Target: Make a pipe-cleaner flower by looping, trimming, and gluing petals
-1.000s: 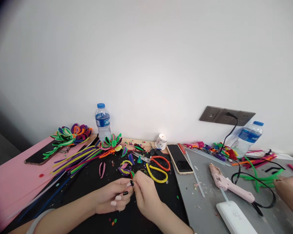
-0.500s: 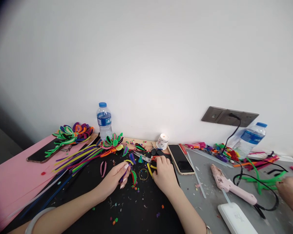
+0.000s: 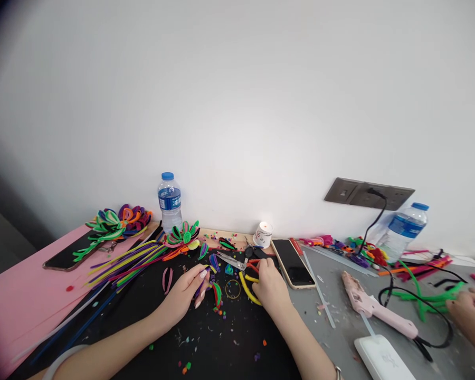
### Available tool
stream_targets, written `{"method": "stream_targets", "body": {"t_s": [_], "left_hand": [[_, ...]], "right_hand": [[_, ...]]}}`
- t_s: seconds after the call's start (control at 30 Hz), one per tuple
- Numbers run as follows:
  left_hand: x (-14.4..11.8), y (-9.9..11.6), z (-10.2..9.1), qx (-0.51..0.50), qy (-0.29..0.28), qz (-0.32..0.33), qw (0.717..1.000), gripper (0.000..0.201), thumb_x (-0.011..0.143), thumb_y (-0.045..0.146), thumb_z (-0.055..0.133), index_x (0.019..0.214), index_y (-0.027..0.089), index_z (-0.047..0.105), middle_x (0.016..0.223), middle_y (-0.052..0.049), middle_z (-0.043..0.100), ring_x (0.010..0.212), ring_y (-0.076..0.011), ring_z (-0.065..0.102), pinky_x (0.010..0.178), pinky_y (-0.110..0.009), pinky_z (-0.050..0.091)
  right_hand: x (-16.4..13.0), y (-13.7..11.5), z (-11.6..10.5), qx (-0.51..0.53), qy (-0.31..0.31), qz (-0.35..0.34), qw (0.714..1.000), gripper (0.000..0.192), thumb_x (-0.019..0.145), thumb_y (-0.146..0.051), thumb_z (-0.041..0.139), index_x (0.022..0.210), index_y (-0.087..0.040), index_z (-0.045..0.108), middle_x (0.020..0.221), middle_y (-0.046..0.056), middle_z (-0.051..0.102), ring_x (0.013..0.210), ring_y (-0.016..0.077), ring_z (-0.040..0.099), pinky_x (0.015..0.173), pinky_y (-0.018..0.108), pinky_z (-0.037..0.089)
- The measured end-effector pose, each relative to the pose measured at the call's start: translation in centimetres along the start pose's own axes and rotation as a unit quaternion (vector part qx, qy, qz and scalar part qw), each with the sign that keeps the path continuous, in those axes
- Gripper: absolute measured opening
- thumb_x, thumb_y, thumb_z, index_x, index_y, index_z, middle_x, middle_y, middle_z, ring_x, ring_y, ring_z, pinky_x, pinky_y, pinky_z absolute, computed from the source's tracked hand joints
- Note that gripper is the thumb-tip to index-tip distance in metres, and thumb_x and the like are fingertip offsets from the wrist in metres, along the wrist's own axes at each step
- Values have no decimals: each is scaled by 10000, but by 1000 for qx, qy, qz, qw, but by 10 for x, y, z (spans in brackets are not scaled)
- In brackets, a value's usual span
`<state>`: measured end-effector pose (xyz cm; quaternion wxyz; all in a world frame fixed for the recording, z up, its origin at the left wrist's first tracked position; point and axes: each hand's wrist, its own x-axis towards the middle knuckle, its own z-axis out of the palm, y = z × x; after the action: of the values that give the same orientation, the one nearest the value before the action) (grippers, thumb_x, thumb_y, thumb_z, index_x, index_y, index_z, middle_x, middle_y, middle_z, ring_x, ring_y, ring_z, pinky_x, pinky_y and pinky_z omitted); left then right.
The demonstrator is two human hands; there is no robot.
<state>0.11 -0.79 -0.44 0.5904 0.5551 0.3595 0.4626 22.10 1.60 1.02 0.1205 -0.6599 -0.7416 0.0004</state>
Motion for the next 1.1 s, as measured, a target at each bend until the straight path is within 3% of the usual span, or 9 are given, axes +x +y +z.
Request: {"method": "stream_targets", "body": {"t_s": [0.13, 0.23, 0.33, 0.4, 0.7, 1.1], "left_hand": [[1, 2, -3, 23, 8, 7, 1000, 284, 868, 397, 331, 718, 178, 431, 531, 72, 388, 397, -63, 338, 408, -189, 296], [0, 5, -4, 32, 17, 15, 999, 289, 867, 396, 331, 715, 175, 437, 541, 67, 410, 394, -64, 347, 418, -194, 297], [-1, 8, -4, 34, 34, 21, 999, 286, 865, 393, 337, 718, 173, 446, 548, 63, 419, 394, -66, 349, 417, -197, 294], [-2, 11, -4, 40, 51, 29, 997, 283, 865, 387, 340, 720, 173, 453, 544, 62, 424, 394, -68, 353, 428, -201, 303], [-3, 17, -5, 41, 79, 53, 995, 271, 887, 344, 318, 721, 172, 448, 567, 56, 433, 421, -69, 381, 482, -212, 332], [-3, 9, -2, -10, 20, 29, 999, 287, 864, 374, 362, 690, 164, 451, 579, 42, 474, 401, -69, 400, 447, -216, 325]], "right_hand": [[0, 1, -8, 3, 28, 29, 999, 238, 604, -87, 461, 826, -168, 438, 835, 67, 534, 781, 204, 536, 598, 244, 339], [-1, -5, -17, 39, 45, 52, 997, 142, 686, -218, 499, 811, -192, 435, 749, 32, 552, 689, 192, 540, 545, 236, 317], [-6, -17, -24, 94, 22, 13, 995, 149, 746, -352, 482, 755, -207, 453, 628, 0, 534, 589, 175, 523, 519, 236, 303], [-12, -26, -26, 125, -3, -22, 992, 174, 731, -361, 511, 808, -209, 472, 654, -1, 549, 583, 170, 525, 519, 235, 304], [-28, -42, -22, 84, -46, -59, 994, 201, 715, -364, 551, 775, -210, 436, 704, 4, 564, 607, 172, 519, 515, 228, 277], [-30, -49, -23, 92, -66, -75, 991, 220, 664, -353, 611, 636, -195, 459, 622, -20, 527, 535, 122, 432, 484, 217, 216]]}}
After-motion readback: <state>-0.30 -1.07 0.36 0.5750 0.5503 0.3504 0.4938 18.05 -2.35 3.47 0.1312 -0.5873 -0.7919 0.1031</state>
